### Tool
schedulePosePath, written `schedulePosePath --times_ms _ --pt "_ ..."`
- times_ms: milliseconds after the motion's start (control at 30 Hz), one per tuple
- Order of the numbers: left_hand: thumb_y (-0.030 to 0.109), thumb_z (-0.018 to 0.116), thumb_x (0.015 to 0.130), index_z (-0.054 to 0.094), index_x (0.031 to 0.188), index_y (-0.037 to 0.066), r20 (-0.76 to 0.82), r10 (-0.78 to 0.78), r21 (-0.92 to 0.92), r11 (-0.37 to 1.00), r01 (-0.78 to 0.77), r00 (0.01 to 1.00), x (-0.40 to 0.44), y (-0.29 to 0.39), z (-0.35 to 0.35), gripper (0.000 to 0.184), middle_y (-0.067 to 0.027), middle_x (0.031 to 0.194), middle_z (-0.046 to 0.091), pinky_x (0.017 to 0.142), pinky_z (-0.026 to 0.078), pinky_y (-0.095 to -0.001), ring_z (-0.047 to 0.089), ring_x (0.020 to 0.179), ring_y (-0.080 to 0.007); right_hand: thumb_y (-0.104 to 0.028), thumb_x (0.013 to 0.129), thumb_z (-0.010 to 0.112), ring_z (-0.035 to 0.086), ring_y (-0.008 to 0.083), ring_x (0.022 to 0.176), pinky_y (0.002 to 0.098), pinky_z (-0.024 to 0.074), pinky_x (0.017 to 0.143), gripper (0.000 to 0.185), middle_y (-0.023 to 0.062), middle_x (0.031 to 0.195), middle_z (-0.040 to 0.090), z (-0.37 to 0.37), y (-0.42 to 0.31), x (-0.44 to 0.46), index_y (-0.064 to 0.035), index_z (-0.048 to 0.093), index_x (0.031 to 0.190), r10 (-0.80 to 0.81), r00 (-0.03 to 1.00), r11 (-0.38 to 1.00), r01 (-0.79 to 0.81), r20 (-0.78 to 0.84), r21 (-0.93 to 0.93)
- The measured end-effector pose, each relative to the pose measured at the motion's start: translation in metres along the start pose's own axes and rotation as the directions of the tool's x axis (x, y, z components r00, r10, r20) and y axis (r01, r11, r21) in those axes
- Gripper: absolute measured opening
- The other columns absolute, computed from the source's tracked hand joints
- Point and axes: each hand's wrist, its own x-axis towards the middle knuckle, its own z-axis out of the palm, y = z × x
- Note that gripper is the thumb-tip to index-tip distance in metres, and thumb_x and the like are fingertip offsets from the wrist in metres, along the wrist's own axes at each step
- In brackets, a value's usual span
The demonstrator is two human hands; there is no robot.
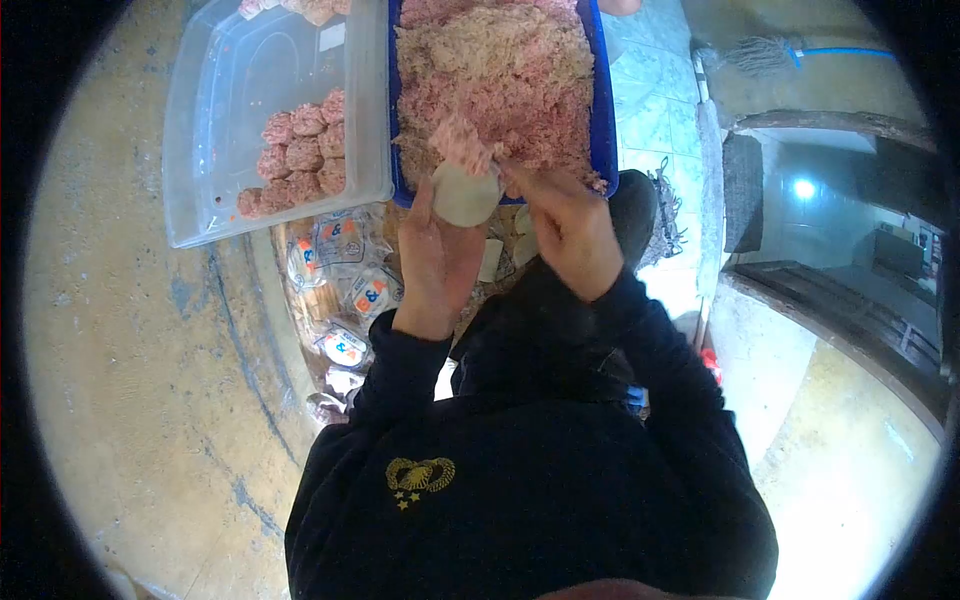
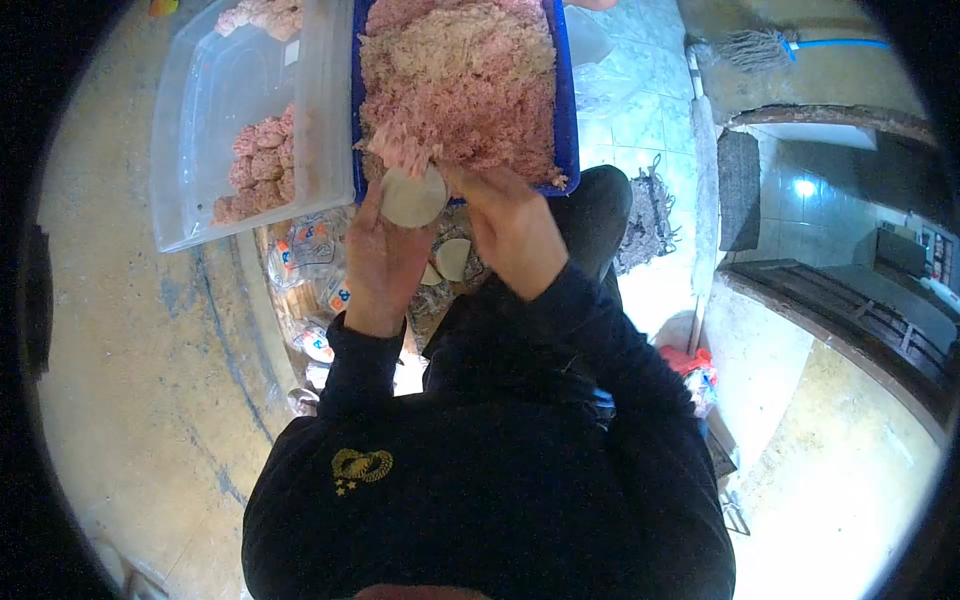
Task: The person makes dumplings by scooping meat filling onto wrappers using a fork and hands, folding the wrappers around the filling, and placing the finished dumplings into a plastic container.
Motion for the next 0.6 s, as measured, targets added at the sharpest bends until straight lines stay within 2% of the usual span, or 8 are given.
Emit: schedulePosePath --times_ms 33,100,333,400,433,500,567,600 --pt "0.034 0.035 0.113 0.047 0.145 -0.003 0.001 -0.005 -0.005 1.0 0.005 1.0 0.006 0.001 0.003 0.051 -0.0216 0.151 0.05 0.122 0.033 -0.042 0.044 0.145 -0.0297 0.007 0.081 0.061 0.065 0.0408 0.099 0.0462 0.0541 0.086 0.061 0.0214 0.109 0.067 0.01 -0.002 -0.01 -0.0054 0.061 0.14 0.003 1.0 1.0 -0.003 0.001 -0.006" --pt "0.032 0.034 0.113 0.045 0.146 -0.005 0.195 -0.101 -0.186 0.973 0.138 0.976 0.015 0.006 0.004 0.05 -0.0225 0.154 0.047 0.123 0.033 -0.0441 0.041 0.147 -0.0319 0.01 0.078 0.06 0.062 0.0366 0.103 0.0442 0.0535 0.088 0.064 0.0163 0.112 0.062 0.03 -0.002 -0.024 -0.0054 0.061 0.141 -0.02 0.995 0.981 0.0 -0.097 -0.195" --pt "0.032 0.034 0.113 0.046 0.145 -0.006 0.096 -0.123 -0.187 0.972 0.139 0.988 0.021 0.006 -0.032 0.051 -0.0204 0.151 0.051 0.124 0.034 -0.0475 0.046 0.144 -0.0333 0.011 0.077 0.06 0.062 0.0334 0.102 0.0426 0.0533 0.089 0.064 0.0137 0.107 0.06 0.012 -0.001 -0.043 -0.005 0.062 0.139 0.028 0.999 0.991 -0.025 0.024 -0.129" --pt "0.031 0.035 0.113 0.047 0.144 -0.005 0.394 -0.105 -0.357 0.898 0.257 0.913 0.033 0.002 -0.051 0.049 -0.0197 0.149 0.053 0.121 0.038 -0.0469 0.051 0.14 -0.0323 0.011 0.078 0.06 0.063 0.0342 0.098 0.0433 0.0542 0.086 0.061 0.0138 0.105 0.061 -0.006 -0.01 -0.05 -0.0054 0.064 0.138 0.045 0.998 0.985 -0.036 0.048 -0.167" --pt "0.031 0.035 0.113 0.047 0.144 -0.005 0.415 -0.09 -0.357 0.899 0.253 0.905 0.036 0.006 -0.041 0.049 -0.0197 0.149 0.053 0.121 0.038 -0.0469 0.051 0.14 -0.0323 0.01 0.08 0.061 0.065 0.0351 0.094 0.044 0.055 0.084 0.059 0.0139 0.103 0.063 -0.014 -0.012 -0.047 -0.0058 0.065 0.136 0.074 0.995 0.978 -0.06 0.064 -0.199" --pt "0.03 0.037 0.113 0.049 0.143 -0.004 0.112 -0.001 -0.182 0.983 0.022 0.994 0.024 0.013 -0.031 0.047 -0.0182 0.148 0.055 0.118 0.043 -0.0455 0.055 0.136 -0.0304 0.008 0.083 0.062 0.066 0.0364 0.087 0.0434 0.0551 0.079 0.051 0.0147 0.096 0.065 -0.033 -0.022 -0.036 -0.0061 0.068 0.131 0.123 0.992 0.985 -0.119 0.024 -0.128" --pt "0.03 0.037 0.113 0.05 0.142 -0.003 0.157 0.005 -0.22 0.975 0.03 0.988 0.023 0.019 -0.033 0.046 -0.0178 0.147 0.055 0.117 0.044 -0.0455 0.055 0.136 -0.0298 0.006 0.087 0.064 0.066 0.0378 0.079 0.0429 0.0551 0.074 0.042 0.0155 0.088 0.066 -0.041 -0.022 -0.023 -0.0063 0.071 0.127 0.179 0.984 0.983 -0.179 -0.009 -0.046" --pt "0.029 0.037 0.113 0.05 0.142 -0.002 0.194 0.005 -0.255 0.966 0.046 0.981 0.021 0.022 -0.034 0.045 -0.0174 0.147 0.056 0.116 0.045 -0.0455 0.056 0.135 -0.0291 0.0 0.088 0.065 0.068 0.0391 0.079 0.0444 0.056 0.073 0.032 0.0171 0.086 0.069 -0.041 -0.011 -0.004 -0.0065 0.074 0.119 0.135 0.989 0.98 -0.143 -0.067 -0.139"
